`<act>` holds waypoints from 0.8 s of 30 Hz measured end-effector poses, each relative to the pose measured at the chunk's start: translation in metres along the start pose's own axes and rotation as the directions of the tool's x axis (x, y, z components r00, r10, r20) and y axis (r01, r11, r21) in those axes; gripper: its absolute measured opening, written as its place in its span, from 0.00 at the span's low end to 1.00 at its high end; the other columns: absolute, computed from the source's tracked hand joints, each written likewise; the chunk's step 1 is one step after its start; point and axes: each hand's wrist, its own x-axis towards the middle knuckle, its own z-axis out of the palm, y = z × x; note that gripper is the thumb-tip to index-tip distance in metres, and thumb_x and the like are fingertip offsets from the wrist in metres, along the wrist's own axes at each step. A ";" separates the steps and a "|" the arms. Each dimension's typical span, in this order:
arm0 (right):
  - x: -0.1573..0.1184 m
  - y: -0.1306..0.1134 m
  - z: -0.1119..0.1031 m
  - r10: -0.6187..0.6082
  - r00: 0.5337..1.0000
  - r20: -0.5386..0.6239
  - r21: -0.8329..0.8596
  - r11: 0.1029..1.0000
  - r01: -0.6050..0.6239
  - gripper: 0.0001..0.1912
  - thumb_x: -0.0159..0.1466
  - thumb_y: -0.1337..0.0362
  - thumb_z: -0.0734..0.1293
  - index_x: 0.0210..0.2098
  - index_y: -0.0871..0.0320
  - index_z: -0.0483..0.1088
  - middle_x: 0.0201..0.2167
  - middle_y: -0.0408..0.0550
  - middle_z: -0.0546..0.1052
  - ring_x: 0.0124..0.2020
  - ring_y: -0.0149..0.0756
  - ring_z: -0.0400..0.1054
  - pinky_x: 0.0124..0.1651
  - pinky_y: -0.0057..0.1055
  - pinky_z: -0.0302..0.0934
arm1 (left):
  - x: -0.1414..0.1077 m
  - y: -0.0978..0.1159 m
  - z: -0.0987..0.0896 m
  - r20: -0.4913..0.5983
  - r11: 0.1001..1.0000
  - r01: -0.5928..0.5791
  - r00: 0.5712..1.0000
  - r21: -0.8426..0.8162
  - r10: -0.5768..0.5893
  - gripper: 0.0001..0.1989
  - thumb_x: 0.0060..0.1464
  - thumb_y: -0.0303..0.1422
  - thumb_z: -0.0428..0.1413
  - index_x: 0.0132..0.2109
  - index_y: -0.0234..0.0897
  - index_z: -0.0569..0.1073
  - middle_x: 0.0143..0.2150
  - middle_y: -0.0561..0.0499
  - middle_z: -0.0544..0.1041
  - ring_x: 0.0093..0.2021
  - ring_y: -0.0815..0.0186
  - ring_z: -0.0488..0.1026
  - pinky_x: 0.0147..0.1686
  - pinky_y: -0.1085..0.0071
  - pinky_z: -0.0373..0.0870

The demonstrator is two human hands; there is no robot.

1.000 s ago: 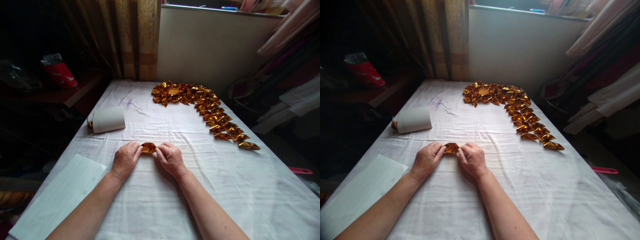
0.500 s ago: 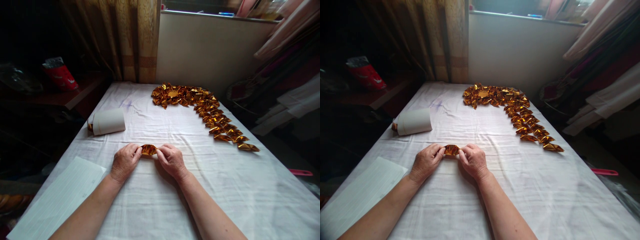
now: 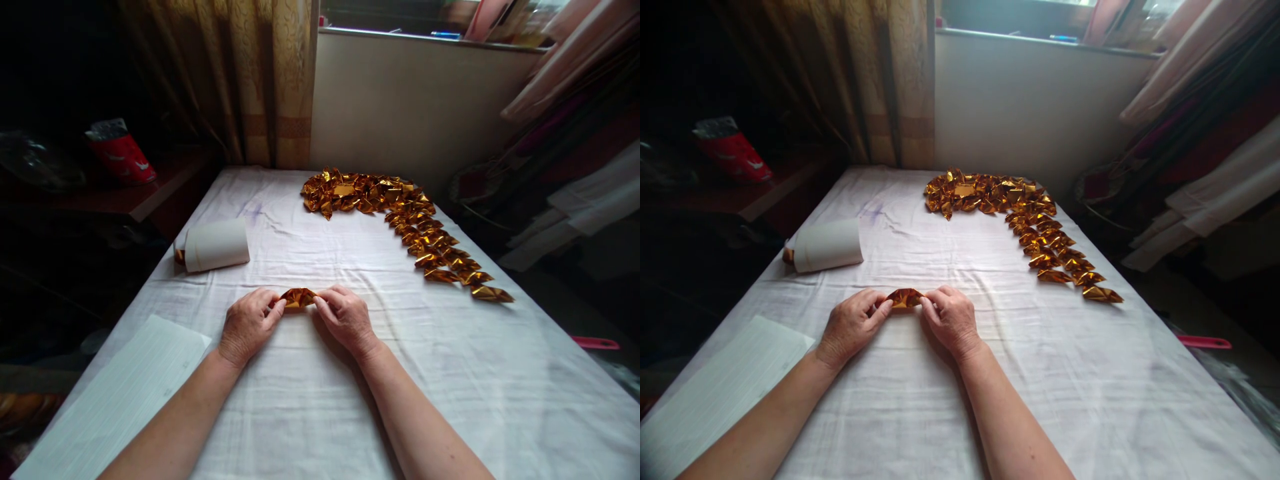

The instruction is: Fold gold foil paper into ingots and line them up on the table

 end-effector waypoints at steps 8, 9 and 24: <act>0.001 0.008 -0.005 0.029 0.999 -0.018 -0.090 0.995 -0.030 0.09 0.65 0.62 0.65 0.33 0.53 0.77 0.31 0.45 0.78 0.32 0.33 0.71 0.35 0.28 0.59 | 0.000 0.000 0.000 0.005 1.000 -0.017 1.000 -0.020 0.017 0.11 0.60 0.40 0.53 0.34 0.40 0.74 0.30 0.53 0.76 0.30 0.66 0.71 0.32 0.71 0.64; 0.002 0.012 -0.007 0.030 0.999 -0.031 -0.096 0.995 -0.033 0.09 0.66 0.62 0.64 0.33 0.53 0.77 0.31 0.45 0.78 0.33 0.34 0.71 0.36 0.28 0.59 | 0.000 0.000 0.000 0.007 1.000 -0.019 1.000 -0.020 0.019 0.12 0.61 0.41 0.53 0.34 0.40 0.73 0.30 0.53 0.76 0.30 0.66 0.71 0.32 0.71 0.64; -0.031 0.139 -0.117 0.279 0.833 -0.478 -0.236 0.873 -0.427 0.19 0.60 0.53 0.62 0.38 0.55 0.80 0.38 0.52 0.82 0.39 0.46 0.75 0.41 0.38 0.67 | 0.000 -0.007 0.003 -0.051 0.998 -0.054 0.997 -0.015 0.053 0.15 0.62 0.38 0.48 0.29 0.39 0.72 0.28 0.52 0.76 0.30 0.66 0.71 0.33 0.71 0.64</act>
